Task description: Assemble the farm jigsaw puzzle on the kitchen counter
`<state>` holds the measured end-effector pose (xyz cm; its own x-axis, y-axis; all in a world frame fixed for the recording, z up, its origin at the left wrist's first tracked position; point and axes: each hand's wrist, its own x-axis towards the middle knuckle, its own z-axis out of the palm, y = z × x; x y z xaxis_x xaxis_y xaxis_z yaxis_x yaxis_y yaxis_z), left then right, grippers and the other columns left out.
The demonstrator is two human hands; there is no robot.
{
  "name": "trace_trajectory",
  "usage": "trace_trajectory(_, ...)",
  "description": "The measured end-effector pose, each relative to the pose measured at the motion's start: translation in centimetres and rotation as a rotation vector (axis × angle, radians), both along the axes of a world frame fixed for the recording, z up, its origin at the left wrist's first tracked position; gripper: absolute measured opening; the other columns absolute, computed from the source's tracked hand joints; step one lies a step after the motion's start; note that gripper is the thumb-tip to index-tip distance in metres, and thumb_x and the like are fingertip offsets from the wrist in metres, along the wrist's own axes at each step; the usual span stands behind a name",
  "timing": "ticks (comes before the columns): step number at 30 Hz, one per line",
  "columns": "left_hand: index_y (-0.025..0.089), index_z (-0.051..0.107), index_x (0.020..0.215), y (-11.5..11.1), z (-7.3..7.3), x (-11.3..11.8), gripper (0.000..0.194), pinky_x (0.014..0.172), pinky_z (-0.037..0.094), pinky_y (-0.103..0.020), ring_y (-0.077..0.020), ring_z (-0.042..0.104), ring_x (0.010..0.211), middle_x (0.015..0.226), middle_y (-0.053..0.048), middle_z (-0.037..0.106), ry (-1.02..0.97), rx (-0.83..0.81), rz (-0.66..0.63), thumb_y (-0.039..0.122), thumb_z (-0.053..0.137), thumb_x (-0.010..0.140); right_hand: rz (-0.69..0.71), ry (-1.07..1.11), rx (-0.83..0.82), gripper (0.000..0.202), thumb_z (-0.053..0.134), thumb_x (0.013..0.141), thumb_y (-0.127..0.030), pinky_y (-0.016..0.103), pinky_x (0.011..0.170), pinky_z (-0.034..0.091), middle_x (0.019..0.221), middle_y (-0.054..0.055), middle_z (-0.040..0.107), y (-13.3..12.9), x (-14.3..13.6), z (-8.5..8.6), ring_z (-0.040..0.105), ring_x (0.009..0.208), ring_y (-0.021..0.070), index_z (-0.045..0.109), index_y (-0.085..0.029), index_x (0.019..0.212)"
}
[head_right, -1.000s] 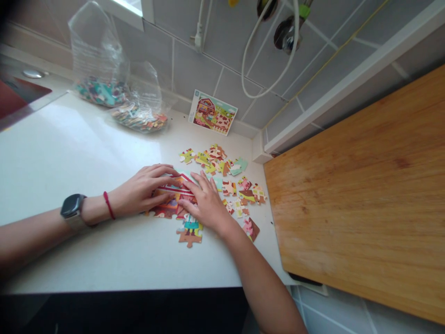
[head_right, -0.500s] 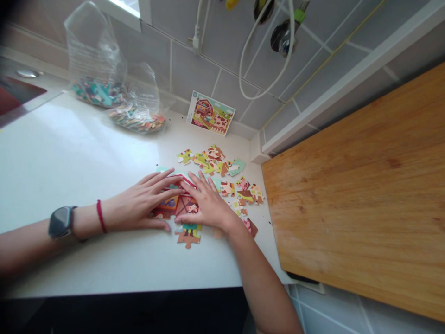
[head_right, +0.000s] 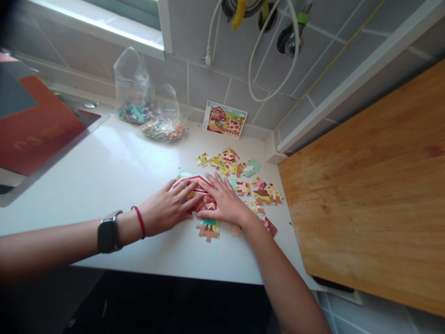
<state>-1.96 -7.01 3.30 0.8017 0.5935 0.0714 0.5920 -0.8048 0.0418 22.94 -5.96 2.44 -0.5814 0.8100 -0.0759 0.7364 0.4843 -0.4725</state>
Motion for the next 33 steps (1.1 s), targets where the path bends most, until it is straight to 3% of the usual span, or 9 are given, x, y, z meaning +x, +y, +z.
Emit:
trace_trajectory(3, 0.021, 0.054, 0.153, -0.1, 0.4, 0.4, 0.055, 0.106, 0.048, -0.066, -0.0462, 0.045, 0.148, 0.166, -0.024, 0.041, 0.122, 0.004, 0.035, 0.042, 0.059, 0.102, 0.001, 0.013, 0.024, 0.099, 0.081, 0.081, -0.068, 0.064, 0.131, 0.017, 0.176, 0.009, 0.027, 0.1, -0.1, -0.1, 0.016, 0.165, 0.0377, 0.038, -0.035, 0.165)
trace_trajectory(9, 0.016, 0.042, 0.163, -0.7, 0.7, 1.0, 0.067, 0.117, 0.040, -0.064, -0.0466, 0.036, 0.155, 0.171, -0.025, 0.031, 0.306, 0.028, 0.037, 0.046, 0.052, 0.105, 0.000, -0.010, 0.007, 0.102, 0.076, 0.081, -0.074, 0.063, 0.132, 0.013, 0.177, 0.010, 0.024, 0.4, -0.2, -0.4, 0.015, 0.164, 0.0418, 0.038, -0.032, 0.166)
trace_trajectory(13, 0.011, 0.040, 0.164, -1.4, 0.7, 1.6, 0.069, 0.118, 0.037, -0.063, -0.0486, 0.035, 0.155, 0.171, -0.027, 0.029, 0.355, 0.041, 0.070, 0.043, 0.051, 0.103, -0.012, 0.040, 0.023, 0.101, 0.081, 0.078, -0.071, 0.065, 0.131, 0.015, 0.175, 0.012, 0.029, 0.5, -0.3, -0.7, 0.020, 0.163, 0.0438, 0.044, -0.030, 0.163)
trace_trajectory(15, 0.009, 0.041, 0.163, -1.8, 1.0, 2.0, 0.069, 0.117, 0.037, -0.063, -0.0494, 0.036, 0.154, 0.170, -0.028, 0.030, 0.387, 0.042, 0.083, 0.040, 0.051, 0.103, -0.014, 0.104, 0.049, 0.095, 0.085, 0.078, -0.064, 0.066, 0.129, 0.020, 0.172, 0.015, 0.035, 0.7, -0.2, -0.9, 0.026, 0.161, 0.0440, 0.052, -0.028, 0.159)
trace_trajectory(18, 0.005, 0.041, 0.161, -1.9, 1.7, 2.2, 0.067, 0.113, 0.042, -0.062, -0.0508, 0.037, 0.152, 0.169, -0.032, 0.030, 0.413, 0.034, 0.065, 0.036, 0.049, 0.102, -0.032, 0.312, 0.150, 0.069, 0.082, 0.085, -0.053, 0.057, 0.125, 0.036, 0.161, 0.016, 0.052, 1.2, 0.1, -0.9, 0.046, 0.151, 0.0370, 0.066, -0.024, 0.146)
trace_trajectory(20, 0.005, 0.043, 0.159, -1.5, 2.5, 2.4, 0.065, 0.109, 0.046, -0.061, -0.0503, 0.041, 0.149, 0.167, -0.033, 0.032, 0.402, 0.018, 0.040, 0.032, 0.050, 0.101, -0.122, 0.484, 0.270, 0.045, 0.075, 0.093, -0.045, 0.050, 0.120, 0.044, 0.148, 0.015, 0.062, 1.7, 0.5, -0.8, 0.057, 0.141, 0.0309, 0.074, -0.023, 0.133)
trace_trajectory(23, 0.010, 0.054, 0.149, -0.6, 3.8, 2.9, 0.057, 0.105, 0.051, -0.058, -0.0451, 0.054, 0.137, 0.157, -0.029, 0.046, 0.391, -0.022, -0.004, 0.029, 0.055, 0.095, -0.367, 0.687, 0.474, 0.024, 0.066, 0.098, -0.034, 0.045, 0.117, 0.047, 0.130, 0.013, 0.068, 2.7, 1.6, -0.5, 0.063, 0.129, 0.0271, 0.079, -0.021, 0.113)
trace_trajectory(27, 0.015, 0.063, 0.131, 0.8, 4.9, 3.9, 0.046, 0.091, 0.058, -0.050, -0.0369, 0.068, 0.112, 0.135, -0.021, 0.061, 0.435, -0.077, -0.020, 0.029, 0.062, 0.087, -0.620, 0.798, 0.598, 0.019, 0.063, 0.097, -0.030, 0.040, 0.107, 0.052, 0.115, 0.011, 0.069, 4.0, 3.7, -0.3, 0.067, 0.113, 0.0250, 0.079, -0.021, 0.099)
trace_trajectory(33, 0.018, 0.058, 0.136, 2.8, 6.0, 5.3, 0.058, 0.079, 0.059, -0.042, -0.0337, 0.073, 0.099, 0.130, -0.017, 0.063, 0.533, -0.147, -0.002, 0.041, 0.070, 0.084, -0.822, 0.904, 0.587, 0.020, 0.060, 0.095, -0.031, 0.035, 0.084, 0.057, 0.103, 0.009, 0.072, 5.5, 7.1, -0.5, 0.068, 0.101, 0.0243, 0.076, -0.020, 0.090)
